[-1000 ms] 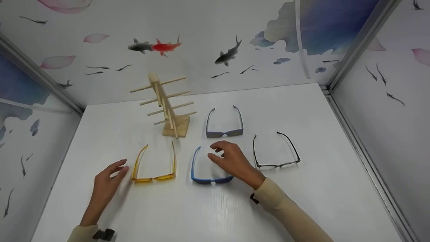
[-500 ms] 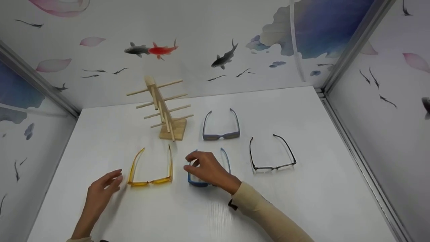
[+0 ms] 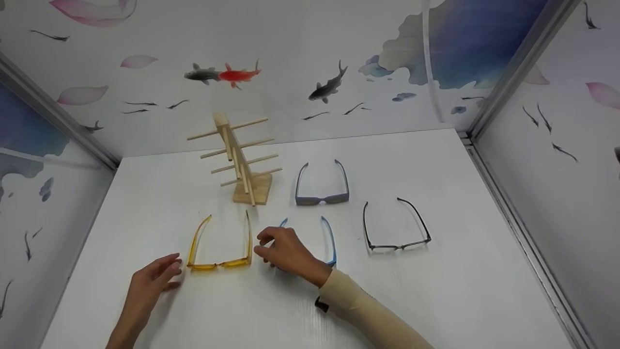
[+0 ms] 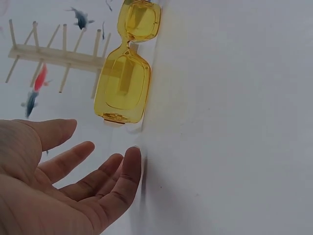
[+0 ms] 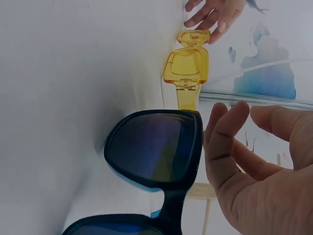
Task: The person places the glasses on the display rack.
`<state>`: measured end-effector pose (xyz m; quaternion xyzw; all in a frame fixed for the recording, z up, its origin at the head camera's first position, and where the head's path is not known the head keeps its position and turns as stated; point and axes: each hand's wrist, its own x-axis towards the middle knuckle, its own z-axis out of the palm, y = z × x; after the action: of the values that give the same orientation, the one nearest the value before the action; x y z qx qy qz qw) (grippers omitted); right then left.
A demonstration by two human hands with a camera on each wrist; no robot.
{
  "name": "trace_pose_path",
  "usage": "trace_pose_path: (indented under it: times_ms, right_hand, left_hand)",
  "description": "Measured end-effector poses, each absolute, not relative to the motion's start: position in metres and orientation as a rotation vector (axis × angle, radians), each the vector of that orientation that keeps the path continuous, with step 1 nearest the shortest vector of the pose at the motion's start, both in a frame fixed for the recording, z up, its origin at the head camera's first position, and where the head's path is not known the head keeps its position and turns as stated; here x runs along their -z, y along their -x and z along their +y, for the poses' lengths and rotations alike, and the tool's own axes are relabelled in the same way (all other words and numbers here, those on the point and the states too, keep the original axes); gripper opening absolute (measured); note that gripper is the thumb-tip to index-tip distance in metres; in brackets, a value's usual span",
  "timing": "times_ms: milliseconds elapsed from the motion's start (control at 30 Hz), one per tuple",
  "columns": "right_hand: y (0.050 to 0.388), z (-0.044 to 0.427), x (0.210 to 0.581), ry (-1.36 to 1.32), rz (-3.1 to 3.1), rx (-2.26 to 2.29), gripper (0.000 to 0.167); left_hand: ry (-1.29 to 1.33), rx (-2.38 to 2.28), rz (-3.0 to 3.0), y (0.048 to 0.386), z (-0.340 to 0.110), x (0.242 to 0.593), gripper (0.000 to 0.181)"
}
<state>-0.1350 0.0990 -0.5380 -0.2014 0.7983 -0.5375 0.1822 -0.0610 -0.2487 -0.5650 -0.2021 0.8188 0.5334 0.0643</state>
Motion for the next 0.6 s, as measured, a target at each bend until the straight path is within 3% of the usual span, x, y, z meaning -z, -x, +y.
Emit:
trace_pose_path:
  times_ms: [600]
  right_hand:
    - [0.138,0.072,0.552,0.473,2.177,1.512,0.037]
  left_hand:
    - [0.564,-1.705,2.463,0.058,-0.24,0.571,0.037]
